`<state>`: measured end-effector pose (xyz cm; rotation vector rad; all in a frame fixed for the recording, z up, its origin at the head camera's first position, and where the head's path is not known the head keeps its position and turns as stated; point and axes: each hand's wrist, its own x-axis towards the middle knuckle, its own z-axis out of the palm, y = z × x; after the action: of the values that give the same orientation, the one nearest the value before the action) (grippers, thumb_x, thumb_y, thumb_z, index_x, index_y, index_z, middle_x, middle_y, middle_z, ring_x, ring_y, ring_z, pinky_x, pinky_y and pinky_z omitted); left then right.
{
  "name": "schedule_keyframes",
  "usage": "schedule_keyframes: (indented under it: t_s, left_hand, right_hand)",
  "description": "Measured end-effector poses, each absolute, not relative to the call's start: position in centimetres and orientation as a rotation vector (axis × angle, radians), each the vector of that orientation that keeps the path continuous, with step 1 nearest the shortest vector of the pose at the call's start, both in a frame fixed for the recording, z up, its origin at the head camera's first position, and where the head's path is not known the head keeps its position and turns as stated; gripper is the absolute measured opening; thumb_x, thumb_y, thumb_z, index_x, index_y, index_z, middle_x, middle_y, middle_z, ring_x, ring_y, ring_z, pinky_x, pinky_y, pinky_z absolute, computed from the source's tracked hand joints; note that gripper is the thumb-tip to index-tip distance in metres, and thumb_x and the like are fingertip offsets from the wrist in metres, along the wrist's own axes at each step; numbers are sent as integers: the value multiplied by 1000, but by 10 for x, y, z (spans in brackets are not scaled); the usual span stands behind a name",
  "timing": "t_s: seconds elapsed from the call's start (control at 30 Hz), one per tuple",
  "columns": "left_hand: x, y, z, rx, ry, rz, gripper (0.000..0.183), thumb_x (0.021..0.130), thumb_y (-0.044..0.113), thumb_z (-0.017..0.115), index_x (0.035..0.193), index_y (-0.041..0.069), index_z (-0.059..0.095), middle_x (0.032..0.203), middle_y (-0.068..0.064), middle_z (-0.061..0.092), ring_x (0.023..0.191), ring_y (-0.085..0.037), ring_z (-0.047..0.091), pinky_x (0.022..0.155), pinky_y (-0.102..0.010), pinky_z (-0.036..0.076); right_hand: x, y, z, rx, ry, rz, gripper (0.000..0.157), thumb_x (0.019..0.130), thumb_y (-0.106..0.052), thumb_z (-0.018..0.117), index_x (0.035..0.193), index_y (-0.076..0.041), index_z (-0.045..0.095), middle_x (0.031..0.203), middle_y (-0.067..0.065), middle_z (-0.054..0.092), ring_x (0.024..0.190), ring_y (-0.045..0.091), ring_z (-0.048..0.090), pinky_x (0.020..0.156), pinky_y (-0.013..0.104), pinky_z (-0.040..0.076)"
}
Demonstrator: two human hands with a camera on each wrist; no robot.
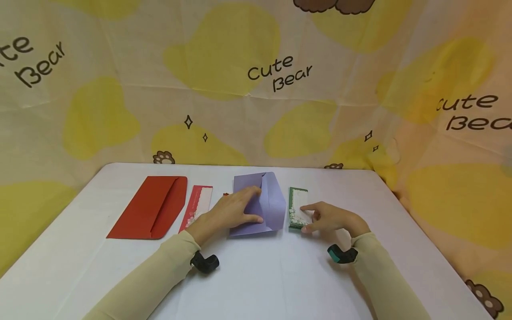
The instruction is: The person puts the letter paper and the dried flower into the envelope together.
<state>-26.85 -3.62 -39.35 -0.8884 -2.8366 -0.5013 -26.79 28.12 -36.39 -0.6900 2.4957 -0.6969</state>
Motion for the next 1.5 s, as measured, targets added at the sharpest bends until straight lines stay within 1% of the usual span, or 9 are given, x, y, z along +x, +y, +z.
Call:
schedule_keyframes:
  t_s: [0.23,0.6,0.67,0.77,0.9,1.0,1.13,1.33,1.5]
  left_hand:
    - [-269,-36,-392,-889,-2840,-507,75,83,60,74,141,23,44,131,-3,62,110,-21,66,87,-40,56]
    - [-268,-36,-392,-890,-2841,-530,75,83,60,75,140,22,45,131,-2,61,110,-20,66,86,-40,56]
    - [-268,-36,-392,-893,-2839,-531,75,83,60,75,140,22,45,131,-2,61,110,-20,65,87,-40,56]
    - [-268,-36,-392,-898,-2834,-524,74,83,60,75,140,22,44,131,-2,61,110,-20,66,87,-39,56]
    - [-268,-37,-392,-902,-2832,-529,74,84,60,75,140,22,44,131,-2,61,110,-20,65,86,-40,56]
    - [-267,-36,-392,-901,-2836,-533,73,84,60,75,139,22,45,131,-2,61,111,-20,65,87,-40,56]
    - [-267,-36,-391,-902,-2840,-528,73,84,60,74,139,22,45,130,-2,61,110,-20,65,87,-39,56]
    - [-266,-36,-391,-902,-2841,-524,73,84,59,75,139,23,45,129,-2,61,110,-20,66,87,-40,56]
    - [-266,-36,-391,-900,-2840,-524,73,83,59,75,139,23,45,130,-2,61,110,-20,65,87,-40,56]
  right_hand:
    - [-269,282,-363,-658,2519,-677,70,89,-33,77,144,2,52,78,-1,58,76,13,51,68,26,40]
    - [-269,284,-361,-634,2488,-731,60,89,-28,77,138,1,59,81,2,56,73,14,50,62,24,39]
    - [-270,285,-361,-620,2487,-743,58,90,-30,75,138,0,60,84,2,58,75,15,51,62,25,40]
    - [-271,286,-363,-613,2504,-756,53,94,-32,71,136,-1,62,100,7,68,83,16,52,68,28,42]
    - [-274,288,-365,-605,2535,-850,43,99,-27,64,130,2,65,106,10,70,76,13,52,68,28,44]
    - [-275,289,-367,-585,2548,-957,35,101,-19,61,124,6,68,82,3,62,59,7,44,57,23,40]
    - [-275,290,-368,-586,2552,-1039,30,100,-12,62,118,10,68,70,1,54,53,5,41,51,22,39]
    - [-275,293,-369,-544,2551,-1093,29,95,-6,66,119,10,66,80,7,63,54,9,51,51,26,48]
    - [-275,293,-368,-489,2518,-1116,41,93,-2,66,133,7,58,97,15,54,54,10,54,51,25,51]
